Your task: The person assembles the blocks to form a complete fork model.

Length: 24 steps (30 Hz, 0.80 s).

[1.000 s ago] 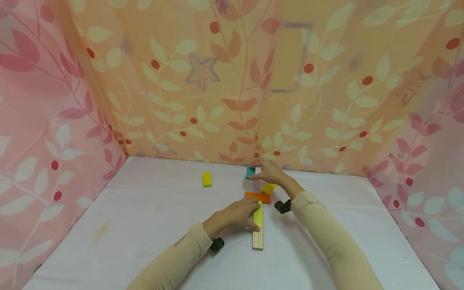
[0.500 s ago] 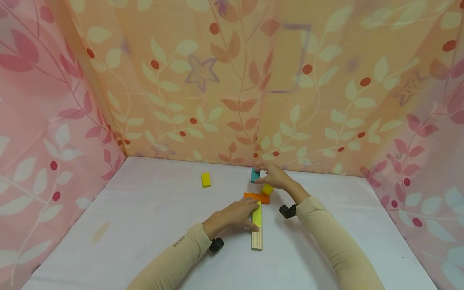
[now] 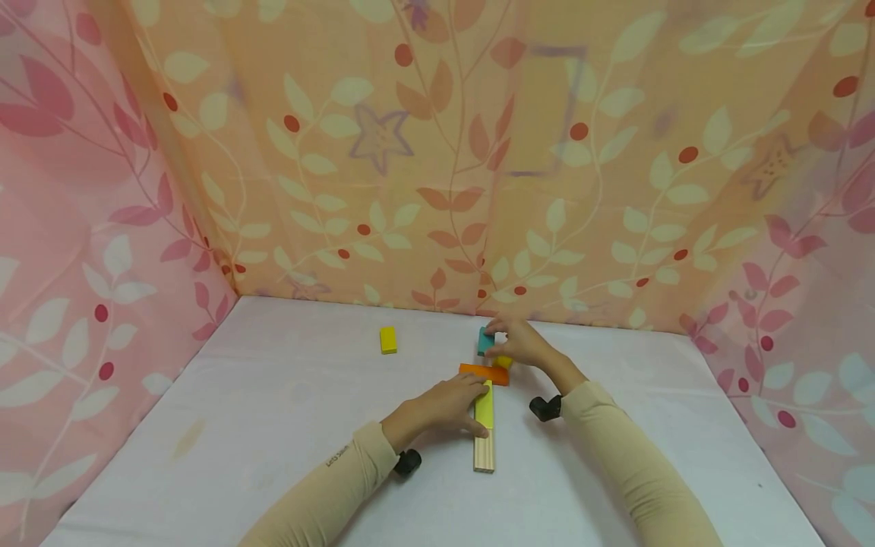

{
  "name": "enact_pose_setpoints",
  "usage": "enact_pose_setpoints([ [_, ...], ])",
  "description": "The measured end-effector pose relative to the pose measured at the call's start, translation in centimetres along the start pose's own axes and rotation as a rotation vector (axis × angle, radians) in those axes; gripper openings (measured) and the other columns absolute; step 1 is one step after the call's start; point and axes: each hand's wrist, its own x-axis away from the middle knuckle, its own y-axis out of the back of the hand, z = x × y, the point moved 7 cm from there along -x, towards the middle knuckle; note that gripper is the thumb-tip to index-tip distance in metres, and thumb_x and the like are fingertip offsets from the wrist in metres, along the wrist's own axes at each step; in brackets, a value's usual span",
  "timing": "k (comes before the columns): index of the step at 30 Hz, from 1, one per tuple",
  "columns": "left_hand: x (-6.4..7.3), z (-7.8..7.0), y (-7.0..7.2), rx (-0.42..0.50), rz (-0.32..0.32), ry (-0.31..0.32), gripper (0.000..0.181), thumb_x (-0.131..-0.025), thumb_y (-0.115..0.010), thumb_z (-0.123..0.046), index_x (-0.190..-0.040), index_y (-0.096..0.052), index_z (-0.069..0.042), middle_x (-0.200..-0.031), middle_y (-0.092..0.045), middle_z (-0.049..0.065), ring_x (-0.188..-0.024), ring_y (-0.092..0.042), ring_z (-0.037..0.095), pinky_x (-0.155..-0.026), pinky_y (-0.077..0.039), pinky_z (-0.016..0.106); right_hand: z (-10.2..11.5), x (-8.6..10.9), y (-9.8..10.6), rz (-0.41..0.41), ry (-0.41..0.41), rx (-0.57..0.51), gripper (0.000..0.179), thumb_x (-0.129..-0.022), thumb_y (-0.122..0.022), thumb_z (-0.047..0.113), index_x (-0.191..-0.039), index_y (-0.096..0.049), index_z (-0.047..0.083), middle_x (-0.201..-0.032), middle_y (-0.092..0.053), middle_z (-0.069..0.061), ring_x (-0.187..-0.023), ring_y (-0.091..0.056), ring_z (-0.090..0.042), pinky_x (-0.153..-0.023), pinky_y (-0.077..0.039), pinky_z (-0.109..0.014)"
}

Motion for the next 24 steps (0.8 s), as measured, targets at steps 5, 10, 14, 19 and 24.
enact_pose_setpoints([
  [5,0.0,0.1,-0.1,-0.012,-0.004,-0.008,0.080,-0.078,-0.073,-0.058,-0.143,-0.049,-0.017,-0.152,-0.043,0.000,-0.141,-0.038,0.017,-0.113,-0.039,0.042,-0.3,0.2,-0.5,0.002,-0.014,0.011,0.042,-0.081,-0.079,0.024,-0.116,-0.070,0.003,-0.128,-0.063,-0.015,-0.121,-0.056,-0.034,-0.102,-0.048,-0.050],
  [10,-0.1,0.1,-0.1,-0.027,-0.003,-0.010,0.081,-0.079,-0.072,-0.059,-0.144,-0.048,-0.017,-0.153,-0.042,0.000,-0.143,-0.036,0.018,-0.114,-0.038,0.042,-0.5,0.2,-0.9,0.007,-0.031,-0.010,0.040,-0.080,-0.080,0.022,-0.114,-0.070,0.003,-0.127,-0.064,-0.015,-0.123,-0.055,-0.035,-0.107,-0.042,-0.053],
  [14,-0.1,0.0,-0.1,-0.030,-0.007,-0.020,0.080,-0.079,-0.072,-0.058,-0.144,-0.048,-0.016,-0.153,-0.042,0.000,-0.143,-0.036,0.018,-0.114,-0.039,0.042,-0.8,0.2,-1.3,0.017,-0.037,-0.018,0.040,-0.081,-0.080,0.022,-0.114,-0.070,0.003,-0.127,-0.064,-0.016,-0.124,-0.054,-0.036,-0.109,-0.040,-0.054],
  [19,-0.1,0.0,0.0,-0.038,-0.013,-0.031,0.080,-0.079,-0.073,-0.057,-0.142,-0.049,-0.015,-0.152,-0.043,0.001,-0.142,-0.037,0.018,-0.113,-0.040,0.042,-1.2,0.1,-1.7,0.026,-0.041,-0.007,0.039,-0.081,-0.079,0.022,-0.114,-0.070,0.003,-0.127,-0.064,-0.015,-0.124,-0.055,-0.036,-0.108,-0.041,-0.054],
  [24,-0.1,0.0,0.0,-0.042,-0.012,-0.027,0.079,-0.079,-0.073,-0.057,-0.142,-0.050,-0.015,-0.152,-0.043,0.001,-0.142,-0.037,0.018,-0.113,-0.040,0.042,-1.3,0.0,-2.0,0.037,-0.049,0.000,0.038,-0.082,-0.079,0.022,-0.113,-0.070,0.002,-0.127,-0.064,-0.016,-0.123,-0.055,-0.036,-0.108,-0.041,-0.054],
])
